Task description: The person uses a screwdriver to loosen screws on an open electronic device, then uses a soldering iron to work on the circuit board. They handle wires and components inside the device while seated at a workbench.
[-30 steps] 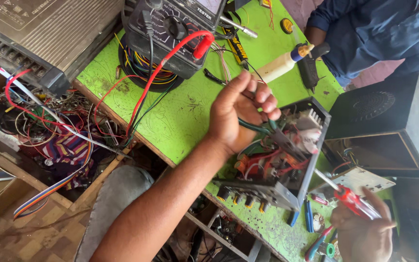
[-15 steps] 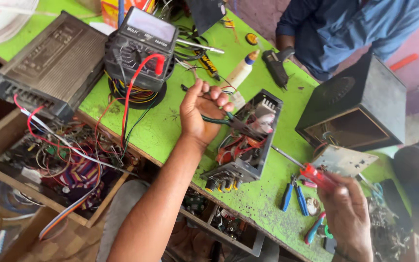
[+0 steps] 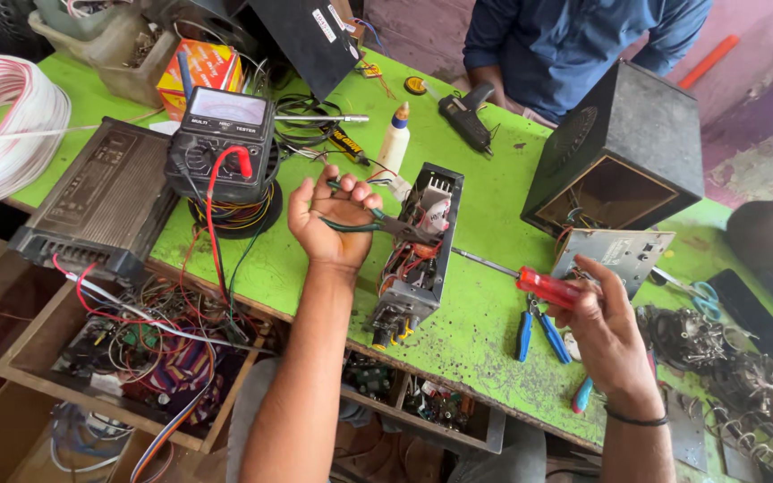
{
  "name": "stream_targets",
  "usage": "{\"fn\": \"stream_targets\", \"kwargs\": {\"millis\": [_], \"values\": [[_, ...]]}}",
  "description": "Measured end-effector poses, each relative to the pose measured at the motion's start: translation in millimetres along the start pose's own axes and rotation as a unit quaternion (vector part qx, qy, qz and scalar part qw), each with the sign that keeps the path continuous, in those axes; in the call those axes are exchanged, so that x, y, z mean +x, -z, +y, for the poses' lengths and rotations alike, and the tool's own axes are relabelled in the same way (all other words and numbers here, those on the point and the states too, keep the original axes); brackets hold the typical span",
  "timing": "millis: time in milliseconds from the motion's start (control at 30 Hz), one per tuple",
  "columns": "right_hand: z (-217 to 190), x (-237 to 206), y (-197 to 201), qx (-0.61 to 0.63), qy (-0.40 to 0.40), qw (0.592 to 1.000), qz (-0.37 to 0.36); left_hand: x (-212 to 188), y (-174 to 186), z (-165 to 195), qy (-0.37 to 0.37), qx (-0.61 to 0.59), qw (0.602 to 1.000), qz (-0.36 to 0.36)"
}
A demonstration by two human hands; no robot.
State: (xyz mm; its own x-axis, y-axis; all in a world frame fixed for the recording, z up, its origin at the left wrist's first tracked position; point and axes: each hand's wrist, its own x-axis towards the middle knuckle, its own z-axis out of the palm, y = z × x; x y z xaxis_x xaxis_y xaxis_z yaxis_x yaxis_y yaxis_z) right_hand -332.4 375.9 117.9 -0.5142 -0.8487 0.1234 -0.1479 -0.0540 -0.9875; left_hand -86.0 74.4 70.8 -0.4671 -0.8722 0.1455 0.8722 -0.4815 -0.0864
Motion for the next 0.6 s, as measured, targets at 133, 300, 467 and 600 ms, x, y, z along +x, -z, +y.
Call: {"fn": "stream_targets", "kwargs": {"millis": [133,300,467,600], "values": [[0.9,-2.9,7.2,0.046,-0.056,0.997,-0.031,-3.2,-3.5,-1.4,0.001,-0.043,0.998,-0.044],[13.6,-0.2,6.1,0.055,0.027,0.998,-0.031,-4.7,-5.8,-5.1,0.01,-0.054,0.996,-0.066],[4.5,-3.2,-1.4,0.118,-0.082,0.99,0.003,-8.5,-9.6,-3.0,-0.019,-0.075,0.996,-0.033],[-4.6,-9.1,-6.3,0.096,0.007,0.995,-0.007,-10.3,-8.7,-2.2,-0.013,-0.07,0.997,-0.042]]}}
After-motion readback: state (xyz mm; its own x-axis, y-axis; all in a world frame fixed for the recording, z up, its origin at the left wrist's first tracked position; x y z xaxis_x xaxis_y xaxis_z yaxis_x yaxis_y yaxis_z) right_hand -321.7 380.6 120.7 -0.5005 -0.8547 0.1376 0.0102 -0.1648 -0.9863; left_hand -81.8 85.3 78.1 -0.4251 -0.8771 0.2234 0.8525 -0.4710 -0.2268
